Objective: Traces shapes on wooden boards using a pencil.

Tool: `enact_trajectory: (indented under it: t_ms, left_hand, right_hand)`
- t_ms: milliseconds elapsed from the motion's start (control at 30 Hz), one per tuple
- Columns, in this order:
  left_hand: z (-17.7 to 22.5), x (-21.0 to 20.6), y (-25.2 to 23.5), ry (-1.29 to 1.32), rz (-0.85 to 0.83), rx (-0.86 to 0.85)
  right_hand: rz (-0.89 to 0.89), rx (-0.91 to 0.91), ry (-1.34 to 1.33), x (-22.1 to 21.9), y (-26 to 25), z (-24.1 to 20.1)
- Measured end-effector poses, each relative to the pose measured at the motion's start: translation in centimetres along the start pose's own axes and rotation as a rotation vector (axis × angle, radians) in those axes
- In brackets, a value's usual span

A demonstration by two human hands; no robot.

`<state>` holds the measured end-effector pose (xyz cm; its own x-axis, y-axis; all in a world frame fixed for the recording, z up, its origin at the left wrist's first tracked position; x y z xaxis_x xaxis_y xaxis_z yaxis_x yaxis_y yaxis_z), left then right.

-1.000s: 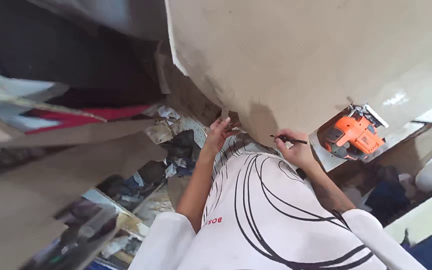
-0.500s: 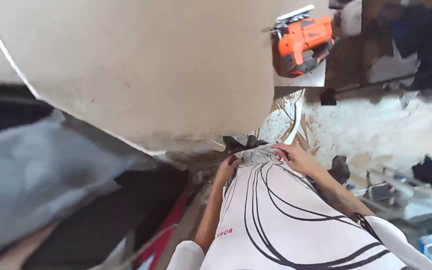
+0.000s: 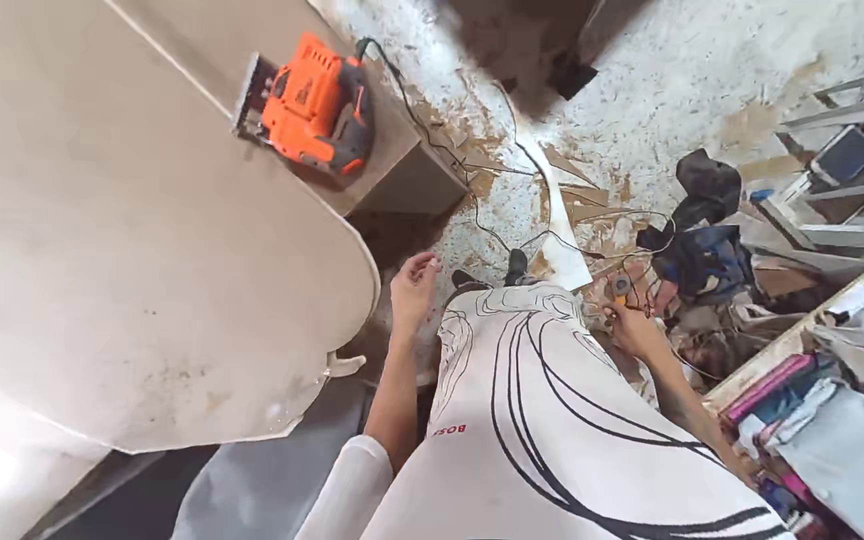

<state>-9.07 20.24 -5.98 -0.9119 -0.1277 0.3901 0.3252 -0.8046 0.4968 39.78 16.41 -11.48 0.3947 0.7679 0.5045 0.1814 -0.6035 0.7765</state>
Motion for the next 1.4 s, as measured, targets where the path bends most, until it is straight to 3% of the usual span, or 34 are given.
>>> enact_trajectory:
  t_ms: [167,400,567,700,867,1033,1200,1400]
  left_hand:
    - [5.4,-6.6,-1.7,-0.077,0.053,0.029]
    - [11.3,-14.4,-5.1,-0.093,-0.162,0.030]
    - [16.7,-16.3,-14.1,0.021,-0.216,0.056]
    - [21.4,-17.1,-24.1,0.158,-0.224,0.115]
    - [30.5,-11.8,-34.7,0.429,-0.118,0.026]
    - [37.0,-1.3,-41.6,0.636,0.192,-0.192]
    - [39.0,5.6,-47.1,0.720,0.409,-0.215]
    - [37.4,9.2,-53.2,0.610,0.497,0.005]
  right_hand:
    - [0.102,0.019,-0.011,5.7,-4.4,3.2]
    - [0.283,0.198,-0.091,17.3,-14.0,-4.3]
    - [0.235,0.414,-0.148,22.5,-21.0,-12.8]
    - [0.177,0.480,-0.063,25.3,-26.7,-16.3]
    - [0.117,0.347,0.086,32.9,-33.4,-16.8]
    - [0.155,0.396,0.073,45.2,-41.1,-22.9]
    - [0.224,0.592,0.059,55.4,-49.9,-36.0]
    - [0.101,0.795,0.097,57.9,-59.8,-54.1]
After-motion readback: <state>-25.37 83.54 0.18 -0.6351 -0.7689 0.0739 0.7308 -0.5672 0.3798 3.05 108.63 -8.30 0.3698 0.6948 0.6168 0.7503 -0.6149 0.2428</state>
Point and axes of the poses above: each hand's wrist, its own y-axis away from the middle knuckle, its own x-axis out of the back of the hand, z = x × y, the point moved 5 cm from there along -y, towards the middle knuckle, and after that the axes turned 4 degrees about x, right-handed, at the moved point
